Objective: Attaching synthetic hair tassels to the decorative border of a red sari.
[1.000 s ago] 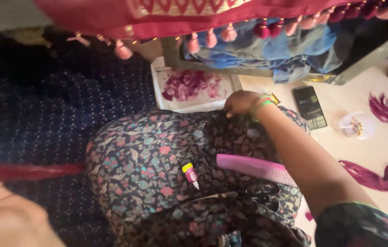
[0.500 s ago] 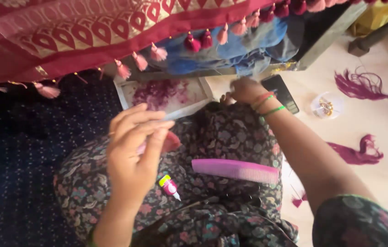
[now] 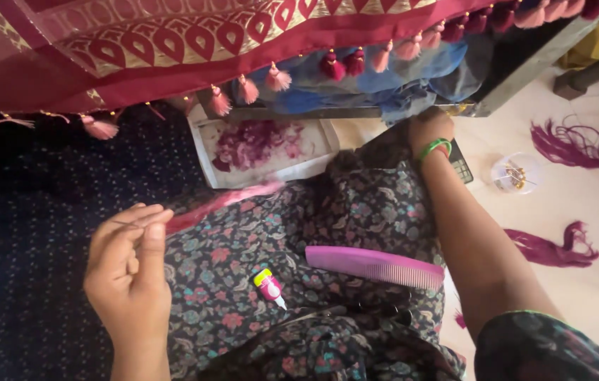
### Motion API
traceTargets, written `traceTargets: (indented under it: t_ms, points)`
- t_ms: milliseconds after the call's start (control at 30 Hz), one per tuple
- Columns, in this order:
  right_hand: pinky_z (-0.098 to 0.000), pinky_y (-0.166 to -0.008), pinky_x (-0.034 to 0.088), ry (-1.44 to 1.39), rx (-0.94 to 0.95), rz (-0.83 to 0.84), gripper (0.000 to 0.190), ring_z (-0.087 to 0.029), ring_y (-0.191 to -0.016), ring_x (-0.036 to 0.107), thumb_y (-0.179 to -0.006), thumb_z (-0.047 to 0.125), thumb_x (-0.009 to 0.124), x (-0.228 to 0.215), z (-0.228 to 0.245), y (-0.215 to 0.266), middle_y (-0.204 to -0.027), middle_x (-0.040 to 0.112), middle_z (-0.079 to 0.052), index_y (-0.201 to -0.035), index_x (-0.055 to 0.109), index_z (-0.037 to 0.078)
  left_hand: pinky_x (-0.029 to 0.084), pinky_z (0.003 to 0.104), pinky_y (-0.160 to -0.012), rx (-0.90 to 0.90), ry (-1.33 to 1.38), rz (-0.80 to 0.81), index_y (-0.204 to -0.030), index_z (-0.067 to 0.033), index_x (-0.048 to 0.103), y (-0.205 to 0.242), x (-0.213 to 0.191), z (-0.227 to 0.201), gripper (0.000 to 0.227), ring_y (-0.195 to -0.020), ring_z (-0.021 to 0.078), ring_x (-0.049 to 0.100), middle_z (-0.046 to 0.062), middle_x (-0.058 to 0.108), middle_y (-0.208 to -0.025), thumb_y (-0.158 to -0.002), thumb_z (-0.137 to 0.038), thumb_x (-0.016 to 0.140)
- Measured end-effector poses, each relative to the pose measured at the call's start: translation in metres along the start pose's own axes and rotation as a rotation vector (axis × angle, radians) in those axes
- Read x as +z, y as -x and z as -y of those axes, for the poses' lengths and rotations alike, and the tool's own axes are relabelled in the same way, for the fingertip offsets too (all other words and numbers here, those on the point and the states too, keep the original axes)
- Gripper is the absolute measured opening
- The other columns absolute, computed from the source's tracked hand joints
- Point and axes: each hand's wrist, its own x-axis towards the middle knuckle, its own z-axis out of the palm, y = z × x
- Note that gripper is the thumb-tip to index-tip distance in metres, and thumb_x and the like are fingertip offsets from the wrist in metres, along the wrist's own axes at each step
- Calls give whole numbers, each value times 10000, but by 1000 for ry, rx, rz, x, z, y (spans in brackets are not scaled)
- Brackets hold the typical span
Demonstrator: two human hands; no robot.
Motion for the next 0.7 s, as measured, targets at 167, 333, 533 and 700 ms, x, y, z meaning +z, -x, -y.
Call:
traceTargets:
  t_ms: [167, 333, 533, 700]
  points:
    - [-457, -842, 570, -142, 74, -93, 306, -380, -971, 720, -893, 332, 714, 48, -55, -21, -1014, 751, -219, -967, 775, 42, 589, 304, -1027, -18, 117, -24, -1108, 33, 649, 2, 4, 5, 47, -1154, 207, 688, 125, 644, -1243, -1081, 10, 619]
    - [-457, -810, 530, -79, -214, -44, 222, -385, -939, 671, -854, 243, 737, -30, -25, 34, -1000, 708, -210, -941, 726, 40, 540, 355, -1032, 191, -337, 25, -1072, -6, 739, -1, -3, -15, 85, -1140, 257, 693, 114, 717, -1140, -1014, 14, 680]
    - [-374, -698, 596, -571, -507, 259, 177, -250, -813, 741, -859, 105, 654, -200, 61, 205, -977, 749, -63, -996, 766, 111, 547, 316, -962, 174, -269, 124, -1094, -31, 752, -15, 14, -25, 116, -1042, 212, 727, 87, 758, -1086, -1005, -39, 678]
    - [-474, -785, 527, 125, -771, 170, 349, -285, -996, 634, -717, 223, 797, -208, 83, 289, -970, 699, -59, -1041, 756, 98, 538, 331, -752, 332, -40, 322, -1031, -80, 773, -29, 84, -48, 104, -801, 204, 713, 71, 767, -943, -936, -99, 735]
